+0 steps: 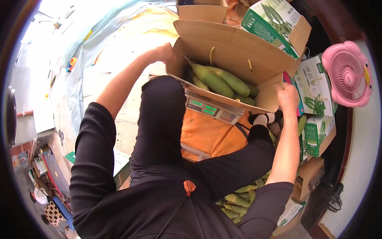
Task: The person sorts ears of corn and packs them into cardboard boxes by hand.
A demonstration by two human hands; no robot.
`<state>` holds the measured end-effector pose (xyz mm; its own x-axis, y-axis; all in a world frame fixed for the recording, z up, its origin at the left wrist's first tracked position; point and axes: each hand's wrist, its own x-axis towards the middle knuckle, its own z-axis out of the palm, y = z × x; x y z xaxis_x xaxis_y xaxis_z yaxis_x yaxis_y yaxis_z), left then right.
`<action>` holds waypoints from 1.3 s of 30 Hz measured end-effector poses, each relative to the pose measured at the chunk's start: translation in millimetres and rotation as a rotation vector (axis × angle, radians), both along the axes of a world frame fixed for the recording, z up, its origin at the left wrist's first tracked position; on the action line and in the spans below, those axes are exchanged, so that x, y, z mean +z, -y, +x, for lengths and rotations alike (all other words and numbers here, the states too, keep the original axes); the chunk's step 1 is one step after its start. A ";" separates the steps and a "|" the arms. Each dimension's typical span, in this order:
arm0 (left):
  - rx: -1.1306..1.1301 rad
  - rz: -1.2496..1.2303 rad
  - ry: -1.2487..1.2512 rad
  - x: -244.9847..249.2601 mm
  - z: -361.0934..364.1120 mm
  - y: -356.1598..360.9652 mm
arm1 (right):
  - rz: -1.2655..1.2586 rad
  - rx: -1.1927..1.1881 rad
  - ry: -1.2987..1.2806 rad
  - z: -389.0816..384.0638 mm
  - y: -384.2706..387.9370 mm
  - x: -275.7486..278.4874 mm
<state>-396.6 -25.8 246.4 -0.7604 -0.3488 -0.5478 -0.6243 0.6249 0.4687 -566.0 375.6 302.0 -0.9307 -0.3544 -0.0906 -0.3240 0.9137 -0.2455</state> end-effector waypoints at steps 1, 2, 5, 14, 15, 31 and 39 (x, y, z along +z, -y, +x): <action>0.013 0.000 0.001 0.8 7.6 7.5 | 0.000 0.013 0.001 -0.1 11.1 6.9; 0.091 -0.002 -0.053 1.9 17.4 16.4 | 0.014 0.035 -0.030 -1.2 23.5 11.8; 0.182 -0.013 -0.058 14.8 46.7 40.9 | 0.019 0.095 -0.096 0.5 60.2 21.4; 0.556 -0.137 -0.315 -19.0 230.4 121.5 | -0.097 0.398 -0.143 73.6 201.3 29.0; 0.575 -0.215 -0.299 -20.2 258.0 128.5 | -0.105 0.424 -0.137 87.5 216.6 25.4; 0.305 -0.907 0.326 -96.9 746.8 171.9 | 0.152 0.858 0.614 444.9 283.0 -95.4; 0.524 -0.772 0.575 -85.8 698.4 125.6 | -0.113 1.008 0.531 392.7 287.9 -60.8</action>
<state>301.8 -151.4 160.6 -0.1181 -0.9560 -0.2685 -0.8983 0.2181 -0.3814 -173.3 87.8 241.2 -0.0723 -0.9487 -0.3077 -0.7274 0.2613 -0.6345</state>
